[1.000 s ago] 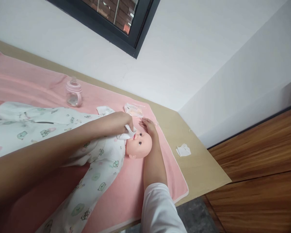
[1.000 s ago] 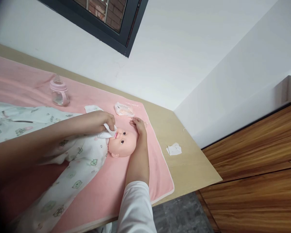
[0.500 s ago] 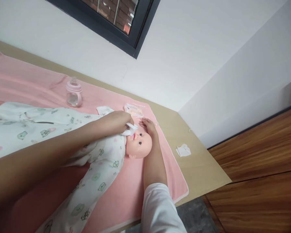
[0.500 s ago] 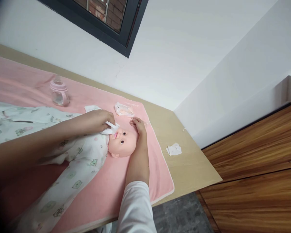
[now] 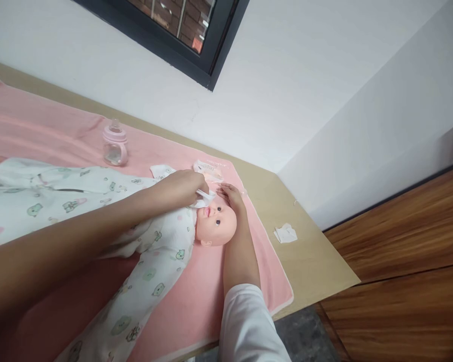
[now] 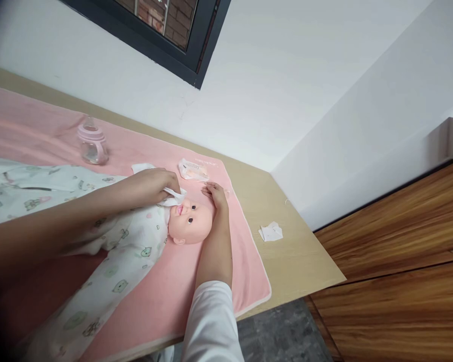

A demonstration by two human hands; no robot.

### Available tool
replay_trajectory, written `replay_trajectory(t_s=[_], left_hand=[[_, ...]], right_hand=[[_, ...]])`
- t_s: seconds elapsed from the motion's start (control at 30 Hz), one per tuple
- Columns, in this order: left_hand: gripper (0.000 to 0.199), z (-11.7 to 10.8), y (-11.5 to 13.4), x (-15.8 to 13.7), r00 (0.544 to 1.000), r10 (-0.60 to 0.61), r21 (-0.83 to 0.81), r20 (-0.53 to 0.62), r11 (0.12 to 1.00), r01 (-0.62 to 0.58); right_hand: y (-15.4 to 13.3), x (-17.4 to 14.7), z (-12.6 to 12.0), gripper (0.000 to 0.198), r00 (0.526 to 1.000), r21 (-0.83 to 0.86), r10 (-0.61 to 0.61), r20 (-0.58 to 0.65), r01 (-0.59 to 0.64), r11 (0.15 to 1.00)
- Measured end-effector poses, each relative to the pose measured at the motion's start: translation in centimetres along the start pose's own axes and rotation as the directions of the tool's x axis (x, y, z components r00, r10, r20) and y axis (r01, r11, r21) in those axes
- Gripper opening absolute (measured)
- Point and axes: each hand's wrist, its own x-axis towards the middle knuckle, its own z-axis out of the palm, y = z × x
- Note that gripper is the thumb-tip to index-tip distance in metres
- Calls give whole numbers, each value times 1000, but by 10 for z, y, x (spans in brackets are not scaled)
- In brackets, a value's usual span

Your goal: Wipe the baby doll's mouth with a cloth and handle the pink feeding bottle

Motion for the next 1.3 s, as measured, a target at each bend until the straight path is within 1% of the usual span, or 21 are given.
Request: replay_trajectory(t_s=[0.47,0.7,0.83,0.9,1.0,1.1,1.3], left_hand=[[26,-2,3,-1,999,15,-2,-40,1000,-15],[35,-3,4,-2,998,18,-15,-56,1000,-19],[36,-3,5,-3,998,9,-21,-54,1000,-10],[36,-3,7,-4,998,6,-52,-55,999,-9],[34,-6,13,-7,999,20,-140,-42,990,-25],[33,-9,19,-9,999,50,-199,-3,979,-50],[34,-6,23,-9,994,97,-177,43,980,-88]], right_hand=[[-1,-1,0,10,1000,3,8,-7,-8,1000],[-1,-1,1,10,1000,6,7,-12,-7,1000],[-2,-1,1,10,1000,4,7,-13,-7,1000],[-2,-1,1,10,1000,4,5,-14,-5,1000],[-1,-1,0,10,1000,2,3,-8,-2,1000],[0,1,0,10,1000,5,3,-1,-3,1000],[3,5,-2,9,1000,19,-6,1,6,1000]])
